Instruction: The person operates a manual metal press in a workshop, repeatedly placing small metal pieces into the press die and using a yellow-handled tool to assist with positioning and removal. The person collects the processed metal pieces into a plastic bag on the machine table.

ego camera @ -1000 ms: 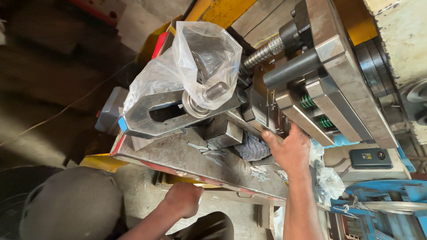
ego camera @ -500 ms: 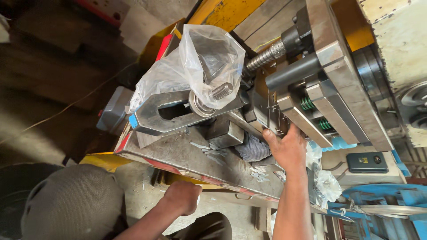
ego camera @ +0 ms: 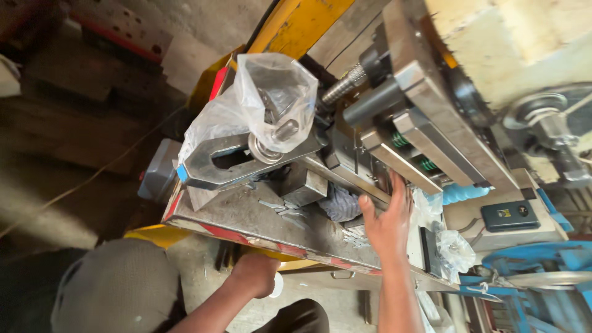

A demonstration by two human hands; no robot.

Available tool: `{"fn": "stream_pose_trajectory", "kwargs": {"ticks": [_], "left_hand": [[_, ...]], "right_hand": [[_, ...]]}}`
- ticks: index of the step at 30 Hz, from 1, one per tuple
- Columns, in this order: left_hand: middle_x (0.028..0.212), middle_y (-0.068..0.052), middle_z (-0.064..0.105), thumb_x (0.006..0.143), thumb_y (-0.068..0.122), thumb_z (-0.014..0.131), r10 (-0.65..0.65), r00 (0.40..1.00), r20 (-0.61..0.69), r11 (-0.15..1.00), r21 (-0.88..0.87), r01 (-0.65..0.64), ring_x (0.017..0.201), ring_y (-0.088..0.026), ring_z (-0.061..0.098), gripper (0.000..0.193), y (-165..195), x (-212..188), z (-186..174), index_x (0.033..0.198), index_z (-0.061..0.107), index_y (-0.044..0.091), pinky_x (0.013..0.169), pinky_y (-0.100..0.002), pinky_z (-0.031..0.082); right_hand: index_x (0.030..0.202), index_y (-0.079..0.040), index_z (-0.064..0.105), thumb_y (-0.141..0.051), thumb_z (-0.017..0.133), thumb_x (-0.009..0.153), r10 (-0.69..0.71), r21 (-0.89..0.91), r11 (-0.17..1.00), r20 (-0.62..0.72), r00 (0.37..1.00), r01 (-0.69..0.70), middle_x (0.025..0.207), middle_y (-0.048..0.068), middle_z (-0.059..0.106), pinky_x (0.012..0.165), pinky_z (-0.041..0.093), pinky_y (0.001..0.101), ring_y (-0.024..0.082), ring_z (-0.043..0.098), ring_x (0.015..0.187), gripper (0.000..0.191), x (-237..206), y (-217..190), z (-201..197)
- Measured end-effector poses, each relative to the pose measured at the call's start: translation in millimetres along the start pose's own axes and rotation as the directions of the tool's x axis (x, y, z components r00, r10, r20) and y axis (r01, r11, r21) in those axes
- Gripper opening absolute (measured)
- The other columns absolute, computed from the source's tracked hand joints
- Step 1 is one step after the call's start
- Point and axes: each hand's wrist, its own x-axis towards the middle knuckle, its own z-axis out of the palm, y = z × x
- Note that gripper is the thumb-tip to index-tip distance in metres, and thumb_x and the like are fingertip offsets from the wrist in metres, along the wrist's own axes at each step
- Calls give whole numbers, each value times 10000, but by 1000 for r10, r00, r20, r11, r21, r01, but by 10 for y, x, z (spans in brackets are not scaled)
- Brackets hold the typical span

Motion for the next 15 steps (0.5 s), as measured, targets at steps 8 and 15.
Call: {"fn": "stream_pose_trajectory", "kwargs": {"ticks": [8,15], "left_hand": [[1037,-184,718,845,162,659,-17,1000,-10,995,102,18,998,-363,696,224,10,-62,96,1047,723,89,861,-477,548],[1000,-199,726,805,152,692,7,1000,2,983,183,-7,974,-379,710,194,125,-280,146,966,765,72,840,-483,565]], "right_hand": [[1234,-11,695,-262,685,936,488,456,736,153,859,-499,944,96,727,764,547,327,158,645,814,390,-1288,-84,129],[1033,-12,752,-207,636,991,579,647,518,215,786,-559,769,-5,658,641,440,237,64,537,717,231,-1571,220,263]]}}
